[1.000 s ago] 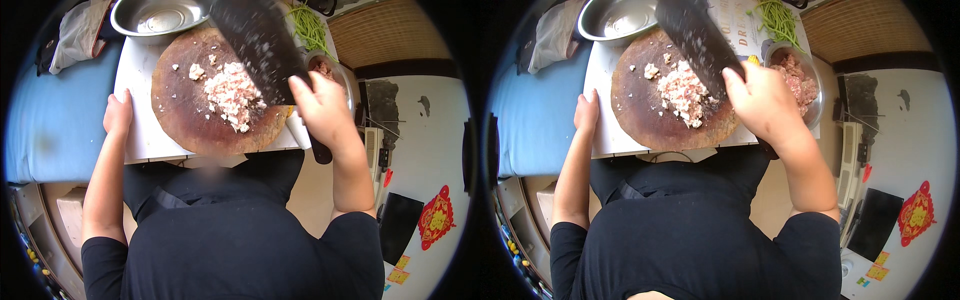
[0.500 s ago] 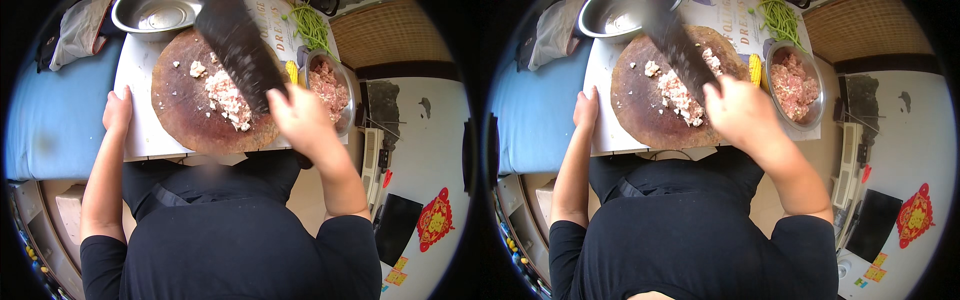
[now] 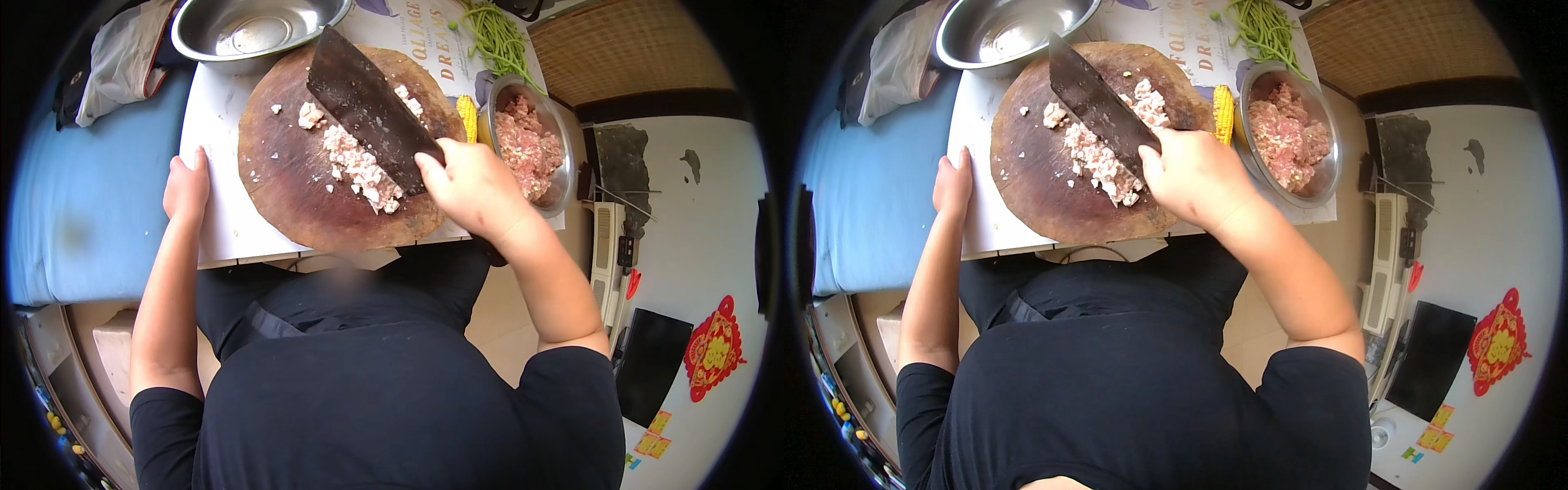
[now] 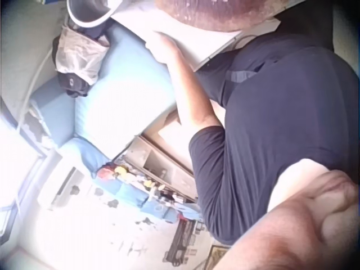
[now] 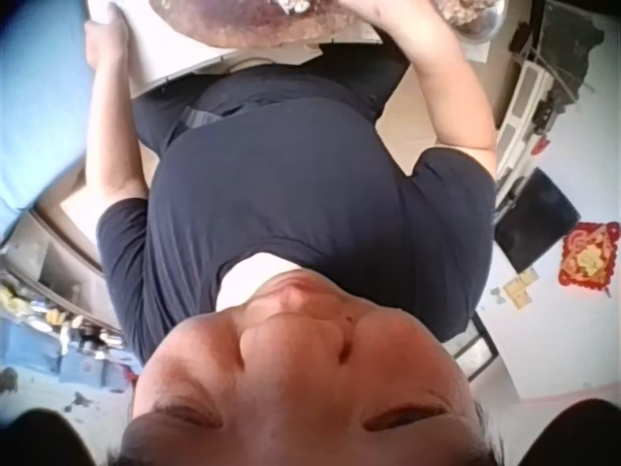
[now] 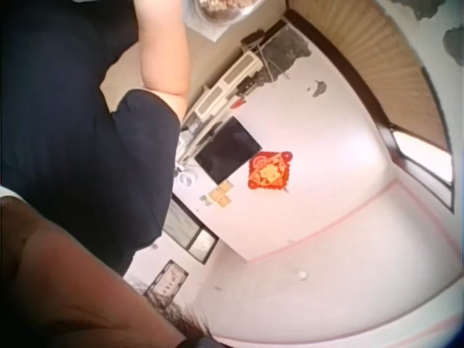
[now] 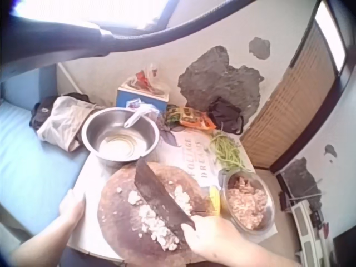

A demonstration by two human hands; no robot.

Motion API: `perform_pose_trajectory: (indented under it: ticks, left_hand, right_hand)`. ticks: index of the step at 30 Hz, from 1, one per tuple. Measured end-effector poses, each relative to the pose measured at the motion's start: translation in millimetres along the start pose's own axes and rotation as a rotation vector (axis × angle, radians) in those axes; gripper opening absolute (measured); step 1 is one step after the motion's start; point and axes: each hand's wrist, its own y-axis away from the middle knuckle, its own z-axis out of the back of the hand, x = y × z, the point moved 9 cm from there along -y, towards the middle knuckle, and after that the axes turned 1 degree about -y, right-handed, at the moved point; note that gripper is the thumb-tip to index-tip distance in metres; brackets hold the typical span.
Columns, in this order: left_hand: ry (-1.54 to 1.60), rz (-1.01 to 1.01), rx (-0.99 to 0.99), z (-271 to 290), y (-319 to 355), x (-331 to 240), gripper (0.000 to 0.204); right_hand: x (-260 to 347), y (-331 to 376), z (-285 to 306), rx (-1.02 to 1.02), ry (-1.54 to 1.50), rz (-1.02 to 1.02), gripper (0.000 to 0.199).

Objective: The person uses a large cleaver to repeatedly chop a pile of raw meat on a round wooden cutting board. The meat is processed into a fine mince through continuous chopping and gathering motions. A metal bowl containing additional ground meat and a corn cob are visible on the table nearby.

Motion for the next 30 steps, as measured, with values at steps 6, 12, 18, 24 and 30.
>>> perform_pose_trajectory:
  ticks: [6, 12, 18, 24, 30]
  left_hand:
    - [-0.021, 0.035, -0.004, 5.0, 2.1, 7.0, 0.065]
    - [0.005, -0.012, -0.010, 0.8, -0.5, -0.7, 0.065]
    - [-0.014, 0.038, -0.003, 5.2, 3.6, 5.5, 0.064]
    - [-0.009, 0.007, -0.032, 3.1, 1.1, 0.2, 0.064]
    - [-0.018, 0.031, 0.003, 4.9, 2.6, 4.0, 0.064]
  right_hand:
    - [8.6, 17.0, 44.6, -0.175, -0.249, -0.012, 0.032]
    - [-7.9, 1.9, 1.1, -0.010, -0.007, -0.044, 0.032]
    - [5.5, 17.6, 38.4, -0.160, -0.242, -0.044, 0.033]
    - [-3.1, 1.5, 9.2, 0.018, 0.025, -0.023, 0.032]
    - [5.9, 13.0, 38.4, -0.117, -0.163, -0.070, 0.033]
